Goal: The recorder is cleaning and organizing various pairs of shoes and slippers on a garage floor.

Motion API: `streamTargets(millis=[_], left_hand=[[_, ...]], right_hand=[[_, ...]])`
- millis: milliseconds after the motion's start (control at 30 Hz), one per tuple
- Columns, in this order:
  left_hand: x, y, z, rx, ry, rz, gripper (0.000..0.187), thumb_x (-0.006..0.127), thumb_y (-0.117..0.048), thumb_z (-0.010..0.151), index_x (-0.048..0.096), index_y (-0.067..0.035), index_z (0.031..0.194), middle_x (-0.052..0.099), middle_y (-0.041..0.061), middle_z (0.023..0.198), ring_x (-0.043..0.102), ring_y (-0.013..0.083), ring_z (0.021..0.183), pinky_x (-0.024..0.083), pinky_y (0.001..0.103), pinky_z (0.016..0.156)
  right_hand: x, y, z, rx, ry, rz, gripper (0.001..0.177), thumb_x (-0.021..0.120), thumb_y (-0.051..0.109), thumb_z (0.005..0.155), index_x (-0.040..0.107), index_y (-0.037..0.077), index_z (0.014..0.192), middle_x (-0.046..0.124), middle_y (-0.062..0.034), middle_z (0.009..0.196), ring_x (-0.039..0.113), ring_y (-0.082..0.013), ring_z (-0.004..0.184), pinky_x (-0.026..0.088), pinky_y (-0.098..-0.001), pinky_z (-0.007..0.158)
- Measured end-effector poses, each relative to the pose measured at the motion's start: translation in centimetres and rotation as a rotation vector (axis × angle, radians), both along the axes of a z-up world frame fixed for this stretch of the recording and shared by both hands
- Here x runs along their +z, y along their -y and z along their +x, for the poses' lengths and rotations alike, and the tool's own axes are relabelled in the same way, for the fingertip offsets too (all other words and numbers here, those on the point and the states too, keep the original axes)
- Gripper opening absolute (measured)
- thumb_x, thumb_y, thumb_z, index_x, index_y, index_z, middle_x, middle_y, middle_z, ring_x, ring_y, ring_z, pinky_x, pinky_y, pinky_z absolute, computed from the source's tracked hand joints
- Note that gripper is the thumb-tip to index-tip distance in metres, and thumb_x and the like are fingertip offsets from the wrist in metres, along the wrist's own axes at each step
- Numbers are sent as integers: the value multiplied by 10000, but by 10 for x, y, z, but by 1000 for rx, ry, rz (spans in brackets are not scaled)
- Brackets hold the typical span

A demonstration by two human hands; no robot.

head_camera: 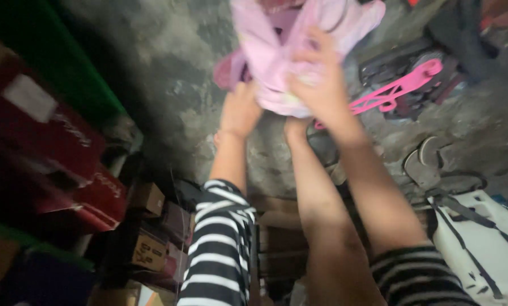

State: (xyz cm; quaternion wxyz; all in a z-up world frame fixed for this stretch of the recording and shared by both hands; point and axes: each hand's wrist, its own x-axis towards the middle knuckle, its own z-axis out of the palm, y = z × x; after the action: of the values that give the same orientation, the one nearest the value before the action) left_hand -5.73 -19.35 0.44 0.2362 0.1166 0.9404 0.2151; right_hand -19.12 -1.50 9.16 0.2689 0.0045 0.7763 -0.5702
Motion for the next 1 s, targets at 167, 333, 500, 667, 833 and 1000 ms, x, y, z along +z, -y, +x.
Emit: streamTargets(millis=[167,333,500,667,833,1000], left_hand=[[-80,13,51,-6,-65,-270,532,618,-255,673,715,-239,1196,596,-23,1313,511,292,1127,560,411,739],[-55,21,20,2,196,-112,220,613,-179,917,676,-343,1050,550,43,1242,517,303,1218,607,376,808],[-60,-10,9,142,347,-110,299,590,-144,920,654,-355,1122,553,51,1149,561,285,1134,605,392,722],[-95,-26,41,154,261,-163,305,594,-150,874,652,-350,1097,583,55,1102,590,280,1113,612,374,698],[-70,2,20,97,238,-53,296,595,-123,879,654,-291,1116,634,59,1129,620,286,1070,610,401,708],[-70,6,-7,83,171,11,240,653,-134,835,661,-220,1059,657,59,1075,632,284,1076,610,407,714]], right_hand=[[-84,51,22,505,-679,251,635,808,126,736,585,167,1329,528,-211,1332,601,-376,1139,535,-397,973],[-186,-2,140,272,-393,935,286,653,265,961,695,46,1139,662,-195,1147,634,-355,967,494,-472,815],[-226,-20,189,-11,-339,1330,270,549,240,1003,690,10,1005,696,-182,1051,627,-350,981,492,-485,856],[-186,-6,128,38,-224,1388,276,532,235,1037,688,25,949,690,-168,1002,628,-350,959,498,-505,847],[-150,19,-10,1009,-783,367,267,642,149,975,742,145,1222,567,-121,1071,571,-327,1083,502,-414,816],[-154,-31,17,876,-696,609,126,686,192,983,702,146,1099,553,-107,1085,564,-319,1088,520,-432,883]])
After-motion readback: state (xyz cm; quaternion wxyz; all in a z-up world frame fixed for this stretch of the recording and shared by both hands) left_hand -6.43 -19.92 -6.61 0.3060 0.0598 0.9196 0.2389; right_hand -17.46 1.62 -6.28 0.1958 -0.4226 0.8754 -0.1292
